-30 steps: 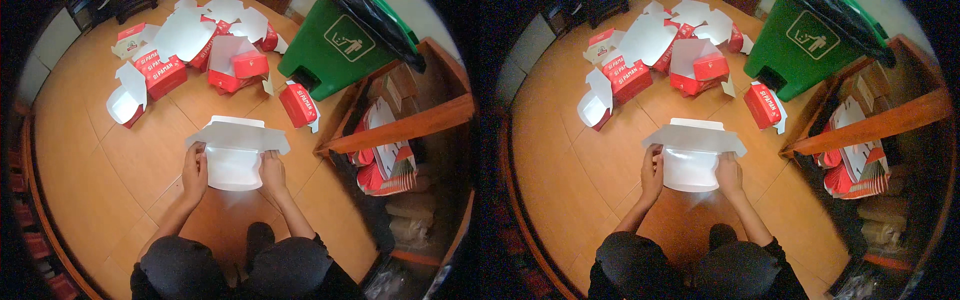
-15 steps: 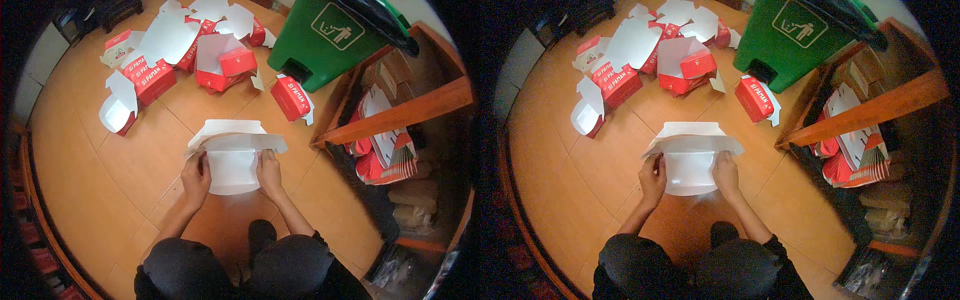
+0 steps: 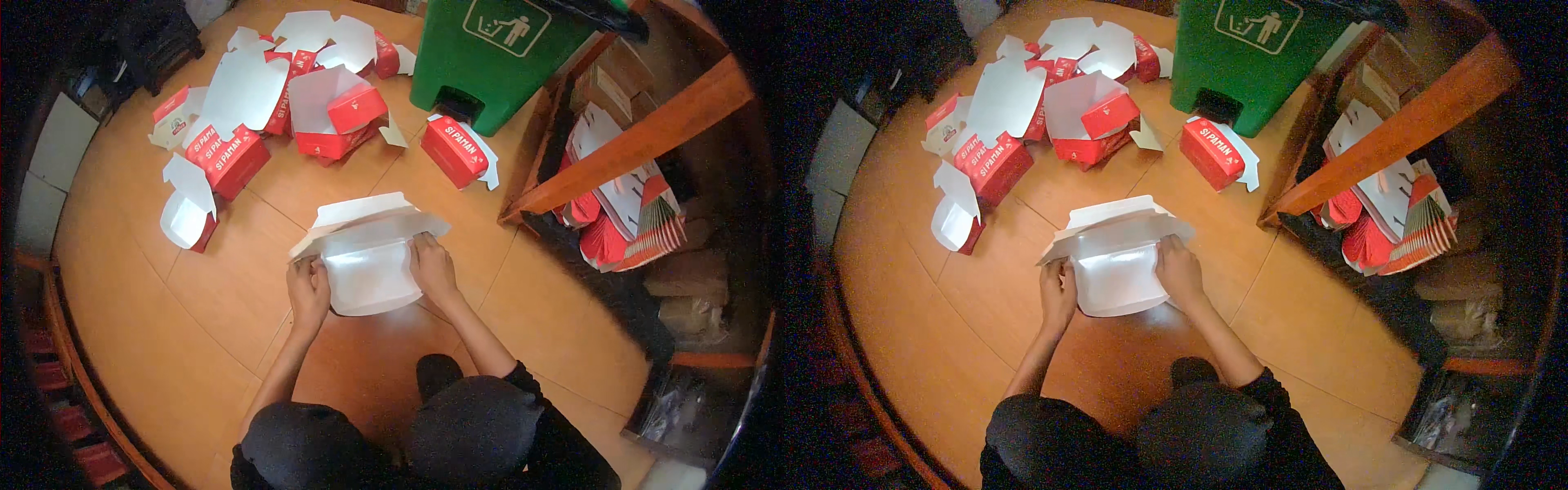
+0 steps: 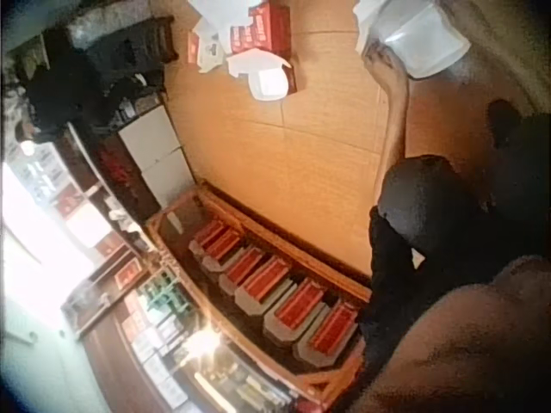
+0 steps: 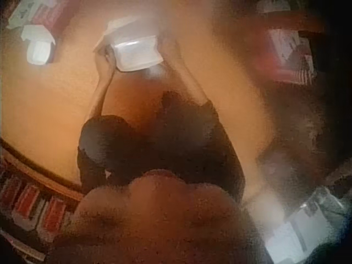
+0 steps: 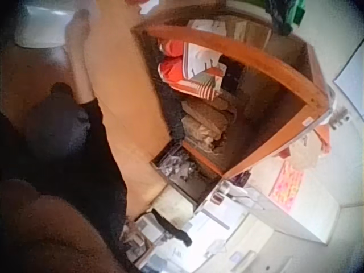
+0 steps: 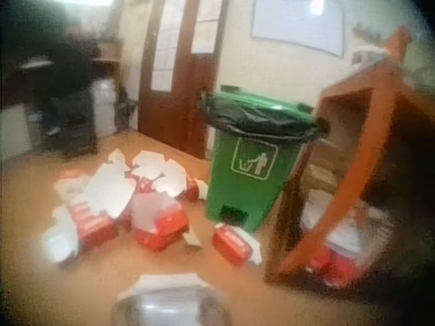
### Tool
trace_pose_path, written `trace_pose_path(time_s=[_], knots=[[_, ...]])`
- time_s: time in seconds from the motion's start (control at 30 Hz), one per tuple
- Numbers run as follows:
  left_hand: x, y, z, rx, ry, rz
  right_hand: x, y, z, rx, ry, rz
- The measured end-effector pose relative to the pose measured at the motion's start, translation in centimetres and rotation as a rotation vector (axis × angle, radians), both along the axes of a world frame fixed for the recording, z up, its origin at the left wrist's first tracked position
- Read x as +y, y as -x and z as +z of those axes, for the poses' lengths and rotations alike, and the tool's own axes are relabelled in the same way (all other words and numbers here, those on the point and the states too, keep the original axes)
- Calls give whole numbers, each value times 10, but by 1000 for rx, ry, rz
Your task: The person assembles red and white food containers by hand. They start by organizing boxes on a counter, then move to the floor to fold the flat cardboard pieces into their final shape, lining them with paper and stacking them.
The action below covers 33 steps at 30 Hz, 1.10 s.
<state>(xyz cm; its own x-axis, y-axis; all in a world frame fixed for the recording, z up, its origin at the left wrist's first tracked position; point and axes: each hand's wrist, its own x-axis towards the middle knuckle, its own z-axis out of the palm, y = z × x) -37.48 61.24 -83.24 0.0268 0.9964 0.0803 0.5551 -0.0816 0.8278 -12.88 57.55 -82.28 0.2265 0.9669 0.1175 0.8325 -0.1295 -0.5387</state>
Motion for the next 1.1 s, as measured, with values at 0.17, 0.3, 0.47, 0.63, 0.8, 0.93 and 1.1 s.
trace_pose_path(time_s=[0.17,0.3,0.47,0.63,0.8,0.93,1.1], knots=[[-16,-1,-4,-154,177,-49,-1,-6,-13,38,-88,-86],[-20,1,-15,-599,419,-31,0,-16,-15,76,-33,-74],[-41,19,-38,-300,81,-223,-20,22,59,-397,-163,-22],[-40,8,-12,-229,73,-122,-14,107,56,-159,121,255],[-46,2,-13,-285,-2,44,-6,124,9,-261,118,348],[-44,0,11,-194,222,-1,1,126,35,-283,199,342],[-45,-5,1,-459,-142,-18,14,127,40,-302,197,388]])
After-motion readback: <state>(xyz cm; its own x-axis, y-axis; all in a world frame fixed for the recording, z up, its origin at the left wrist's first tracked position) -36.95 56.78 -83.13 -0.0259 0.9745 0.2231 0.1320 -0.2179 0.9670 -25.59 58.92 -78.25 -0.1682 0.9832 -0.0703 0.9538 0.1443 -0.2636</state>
